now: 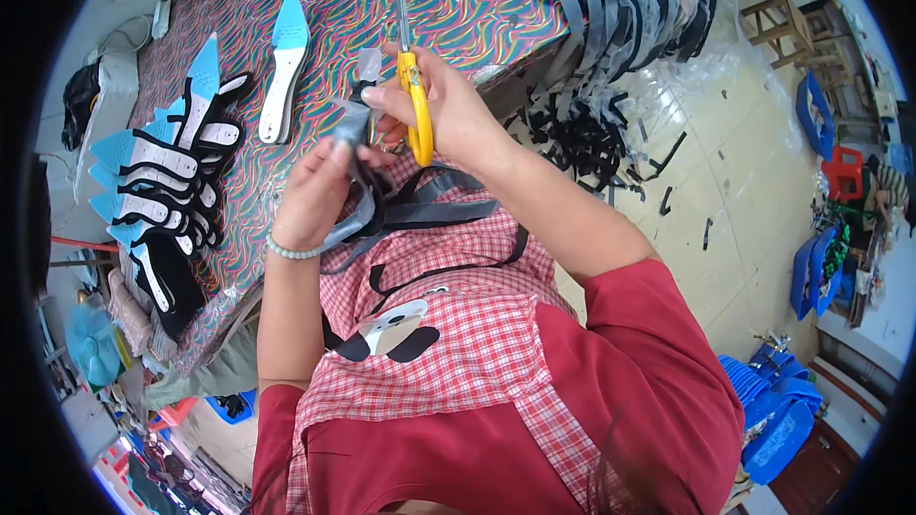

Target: The person attaches black elastic straps to light blue and white shoe insoles. They pick up an insole, wrap the strap around its edges, and trim the excess with yellow-handled scissors. The process is repeated for multiple insoles, with finished pieces stacked on the table.

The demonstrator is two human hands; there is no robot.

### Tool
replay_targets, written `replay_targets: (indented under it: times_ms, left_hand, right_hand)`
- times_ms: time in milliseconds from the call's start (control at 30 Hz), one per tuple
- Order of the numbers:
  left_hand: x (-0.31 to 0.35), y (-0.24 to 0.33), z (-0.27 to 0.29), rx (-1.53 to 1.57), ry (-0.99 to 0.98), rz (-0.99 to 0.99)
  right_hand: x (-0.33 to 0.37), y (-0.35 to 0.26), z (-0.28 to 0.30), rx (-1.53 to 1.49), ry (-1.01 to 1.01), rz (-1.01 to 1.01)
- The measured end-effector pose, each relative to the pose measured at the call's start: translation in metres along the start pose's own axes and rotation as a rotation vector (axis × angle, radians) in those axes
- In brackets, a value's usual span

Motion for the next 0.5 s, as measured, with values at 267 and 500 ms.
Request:
replay_targets:
  times_ms: [267,500]
  left_hand:
    - [-0.010,0.016,0.009,0.138,0.007,0.019]
    - [-0.028,0.006,-0.007,0.248,-0.095,0.090]
  right_hand:
    - [0.079,-0.011,0.016,0.537,-0.525,-0.144]
    - [0.096,0.018,0.021,0.461,-0.508,-0.400]
Point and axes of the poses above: each hand's wrist, its own x-axis away from the middle knuckle, its own z-axis out of the back of the hand, y = z × x, the point moved 7 cm from there along -x, towards the middle knuckle, and after that the axes turned 13 degrees about -y, right-handed, at the moved point
